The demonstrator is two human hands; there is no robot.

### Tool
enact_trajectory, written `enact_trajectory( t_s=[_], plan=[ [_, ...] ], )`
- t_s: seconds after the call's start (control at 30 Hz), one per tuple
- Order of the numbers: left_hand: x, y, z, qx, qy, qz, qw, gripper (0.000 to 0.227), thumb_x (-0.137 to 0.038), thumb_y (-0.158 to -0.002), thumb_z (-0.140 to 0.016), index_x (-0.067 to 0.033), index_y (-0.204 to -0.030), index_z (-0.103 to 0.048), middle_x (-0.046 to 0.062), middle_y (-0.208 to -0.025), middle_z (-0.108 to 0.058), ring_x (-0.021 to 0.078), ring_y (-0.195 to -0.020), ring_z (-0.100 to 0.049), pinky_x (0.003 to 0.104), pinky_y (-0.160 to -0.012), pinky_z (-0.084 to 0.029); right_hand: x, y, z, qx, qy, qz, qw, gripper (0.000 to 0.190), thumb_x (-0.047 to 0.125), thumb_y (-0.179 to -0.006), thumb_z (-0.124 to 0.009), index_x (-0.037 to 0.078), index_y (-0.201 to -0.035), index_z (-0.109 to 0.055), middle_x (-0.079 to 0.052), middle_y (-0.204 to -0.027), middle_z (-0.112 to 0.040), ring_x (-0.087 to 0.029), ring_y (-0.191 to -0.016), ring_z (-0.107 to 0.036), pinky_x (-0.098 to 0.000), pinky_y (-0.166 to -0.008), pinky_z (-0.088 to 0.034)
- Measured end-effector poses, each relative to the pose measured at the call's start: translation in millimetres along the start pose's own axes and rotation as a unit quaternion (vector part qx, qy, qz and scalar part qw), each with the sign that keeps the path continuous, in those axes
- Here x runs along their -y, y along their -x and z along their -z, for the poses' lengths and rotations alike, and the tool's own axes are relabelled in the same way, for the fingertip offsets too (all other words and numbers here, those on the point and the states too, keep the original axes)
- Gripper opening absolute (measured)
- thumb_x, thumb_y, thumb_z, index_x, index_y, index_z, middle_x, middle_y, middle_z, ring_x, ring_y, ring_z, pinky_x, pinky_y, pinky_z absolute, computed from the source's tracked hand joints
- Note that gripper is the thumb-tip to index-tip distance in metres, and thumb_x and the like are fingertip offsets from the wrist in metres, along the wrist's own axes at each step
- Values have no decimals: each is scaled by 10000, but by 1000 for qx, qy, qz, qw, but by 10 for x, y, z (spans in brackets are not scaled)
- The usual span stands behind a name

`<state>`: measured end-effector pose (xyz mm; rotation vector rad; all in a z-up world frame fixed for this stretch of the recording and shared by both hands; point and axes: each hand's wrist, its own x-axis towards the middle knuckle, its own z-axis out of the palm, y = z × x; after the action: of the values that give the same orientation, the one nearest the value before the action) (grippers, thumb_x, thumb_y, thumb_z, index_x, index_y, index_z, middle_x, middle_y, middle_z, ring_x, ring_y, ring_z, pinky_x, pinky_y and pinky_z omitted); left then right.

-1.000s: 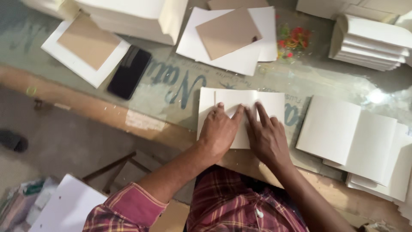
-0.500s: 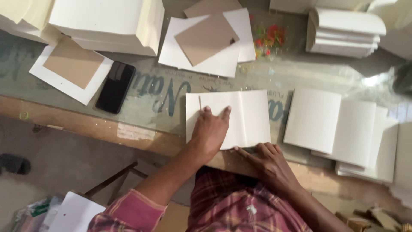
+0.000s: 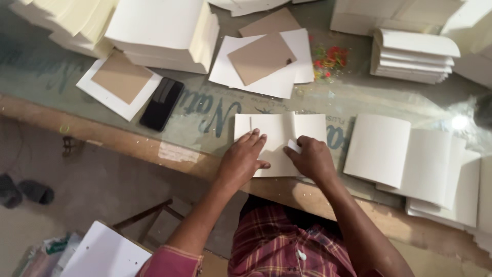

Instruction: The person inserts a stack of blank white pages into a white book cover, aligns the pages, and presses down on the spine to secure them. This process is repeated for multiple books on a cluttered work table.

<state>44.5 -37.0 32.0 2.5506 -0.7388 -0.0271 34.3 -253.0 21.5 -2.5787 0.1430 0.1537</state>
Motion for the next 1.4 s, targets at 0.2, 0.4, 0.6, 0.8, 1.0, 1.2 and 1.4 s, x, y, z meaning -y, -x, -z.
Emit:
enact_trajectory(
  t_s=[0.2,0.4,0.6,0.8,1.0,1.2,1.4],
  plan=[
    [-70,-103,29,50,-68,-7,996,817,-342,-721,-854,-34,-1409,-539,316,-1369,-600,399,-1245,-605,455,-1067,-478,109,93,93,-50,21,61,997,339,307,-831,-810,8,-969,-730,-202,-765,-727,-375,-735,-727,-457,-678,-574],
    [-172,-322,-223,97,-174,-14,980,579,-62,-968,-608,-120,-1532,-489,304,-1003,-696,456,-1146,-650,466,-989,-535,-177,474,117,-88,68,206,972,363,194,-921,-687,146,-1276,-744,-126,-796,-590,-288,-708,-566,-418,-628,-481],
    [-295,-272,-53,124,-163,-3,979,650,14,-897,-575,-78,-1532,-476,425,-1140,-613,425,-960,-666,429,-842,-580,-447,-811,-46,-173,166,264,934,462,76,-931,-640,173,-1364,-767,-163,-766,-564,-314,-699,-525,-440,-623,-402],
    [-372,-319,204,120,-88,17,989,811,-139,-720,-834,-41,-1455,-503,392,-1178,-601,416,-999,-650,437,-820,-587,-429,97,-26,-34,46,231,971,351,105,-958,-631,162,-1277,-768,-127,-718,-574,-257,-630,-516,-426,-572,-413],
    [-163,-194,55,69,-33,39,996,843,-274,-700,-874,-32,-1431,-531,273,-1347,-593,380,-1241,-587,418,-1029,-501,-313,759,224,-92,-11,207,974,447,291,-790,-853,120,-1194,-764,-117,-750,-617,-249,-669,-546,-428,-565,-457],
    [102,81,-104,2,118,54,992,770,-383,-846,-764,-81,-1496,-482,175,-1581,-458,336,-1479,-406,431,-1181,-363,-7,118,-100,-127,-128,41,983,487,257,-838,-854,60,-1220,-625,-162,-849,-717,-347,-798,-701,-460,-690,-558],
    [179,171,-280,-15,97,38,994,788,-531,-973,-529,-86,-1601,-358,162,-1625,-394,349,-1509,-327,484,-1193,-326,-827,464,819,-148,-139,-149,968,564,245,-966,-676,126,-1491,-509,-164,-993,-739,-252,-770,-749,-441,-604,-619]
  ],
)
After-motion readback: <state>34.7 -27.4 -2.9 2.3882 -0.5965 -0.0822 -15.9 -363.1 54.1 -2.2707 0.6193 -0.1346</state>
